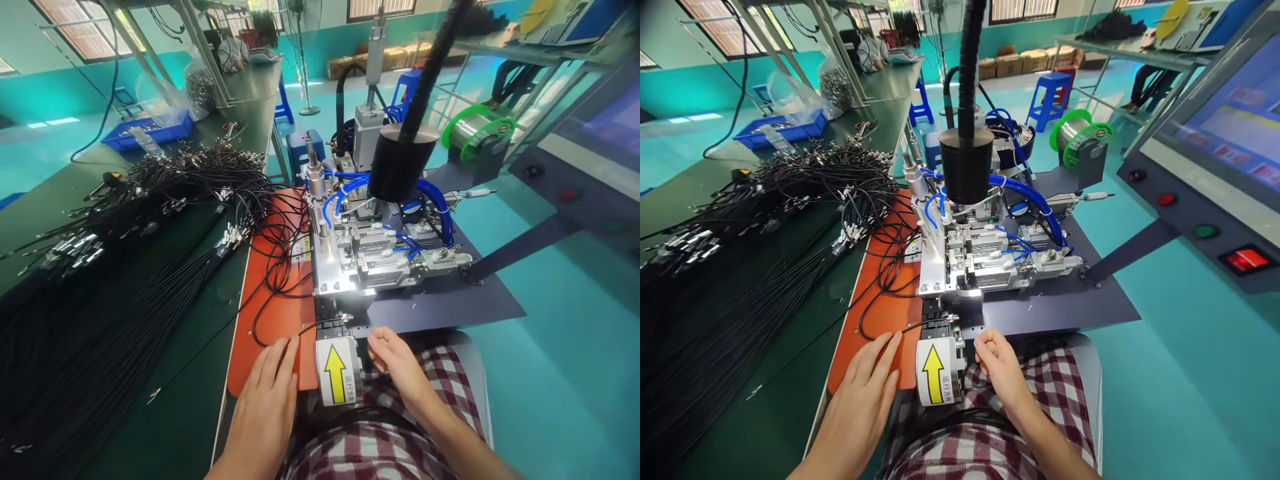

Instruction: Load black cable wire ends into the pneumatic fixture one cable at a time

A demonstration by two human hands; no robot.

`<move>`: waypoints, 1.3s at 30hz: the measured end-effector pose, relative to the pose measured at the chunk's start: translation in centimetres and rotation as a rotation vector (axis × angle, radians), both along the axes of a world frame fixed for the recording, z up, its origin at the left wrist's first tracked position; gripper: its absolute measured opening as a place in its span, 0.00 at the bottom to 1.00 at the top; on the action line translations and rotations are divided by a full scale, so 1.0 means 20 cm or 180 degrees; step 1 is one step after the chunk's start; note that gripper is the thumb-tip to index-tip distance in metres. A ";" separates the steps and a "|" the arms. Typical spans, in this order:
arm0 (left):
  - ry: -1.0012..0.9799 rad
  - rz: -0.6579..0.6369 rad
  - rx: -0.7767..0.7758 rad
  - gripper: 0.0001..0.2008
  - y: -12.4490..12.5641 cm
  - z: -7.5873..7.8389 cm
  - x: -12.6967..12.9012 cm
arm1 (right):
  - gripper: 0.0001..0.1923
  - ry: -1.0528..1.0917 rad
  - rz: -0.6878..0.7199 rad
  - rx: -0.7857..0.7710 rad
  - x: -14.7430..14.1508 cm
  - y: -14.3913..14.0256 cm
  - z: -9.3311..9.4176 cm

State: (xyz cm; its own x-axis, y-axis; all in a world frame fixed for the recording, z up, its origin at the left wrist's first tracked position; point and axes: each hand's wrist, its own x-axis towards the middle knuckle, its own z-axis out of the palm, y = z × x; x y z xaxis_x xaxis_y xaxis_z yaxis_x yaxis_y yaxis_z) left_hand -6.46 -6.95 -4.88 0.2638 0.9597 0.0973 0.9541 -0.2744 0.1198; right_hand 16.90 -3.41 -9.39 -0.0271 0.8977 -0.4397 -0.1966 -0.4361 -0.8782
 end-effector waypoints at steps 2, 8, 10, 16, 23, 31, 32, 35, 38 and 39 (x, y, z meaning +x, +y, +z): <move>0.0108 0.0075 0.0152 0.24 0.00 0.00 0.02 | 0.20 -0.0007 -0.0003 -0.0025 0.01 -0.02 -0.02; 0.0200 0.0141 0.0248 0.24 0.03 0.00 0.04 | 0.20 -0.0036 -0.0018 -0.0112 0.06 -0.08 -0.06; 0.0168 0.0137 0.0233 0.25 0.02 0.00 0.03 | 0.20 -0.0042 -0.0020 -0.0151 0.06 -0.09 -0.08; 0.0057 0.0127 0.0218 0.26 0.04 0.00 0.03 | 0.21 -0.0081 -0.0017 -0.0274 0.06 -0.11 -0.11; -0.0049 0.0208 -0.0127 0.24 0.14 0.01 0.03 | 0.22 -0.0143 0.0044 -0.0341 0.06 -0.11 -0.11; -0.0349 0.0080 -0.0028 0.26 0.34 0.01 0.02 | 0.20 -0.0122 0.0113 -0.0270 0.07 -0.13 -0.13; -0.0374 -0.0007 -0.0072 0.25 0.38 0.01 0.01 | 0.19 -0.0129 0.0115 -0.0250 0.07 -0.14 -0.14; -0.0409 -0.0171 -0.0124 0.24 0.45 -0.01 0.00 | 0.19 -0.0169 0.0045 -0.0235 0.07 -0.17 -0.20; -0.0431 -0.0190 -0.0054 0.23 0.45 -0.01 0.00 | 0.19 -0.0281 -0.0029 -0.0286 0.08 -0.19 -0.26; -0.0434 -0.0187 -0.0027 0.23 0.44 0.00 0.00 | 0.20 -0.0339 -0.0028 -0.0306 0.08 -0.20 -0.28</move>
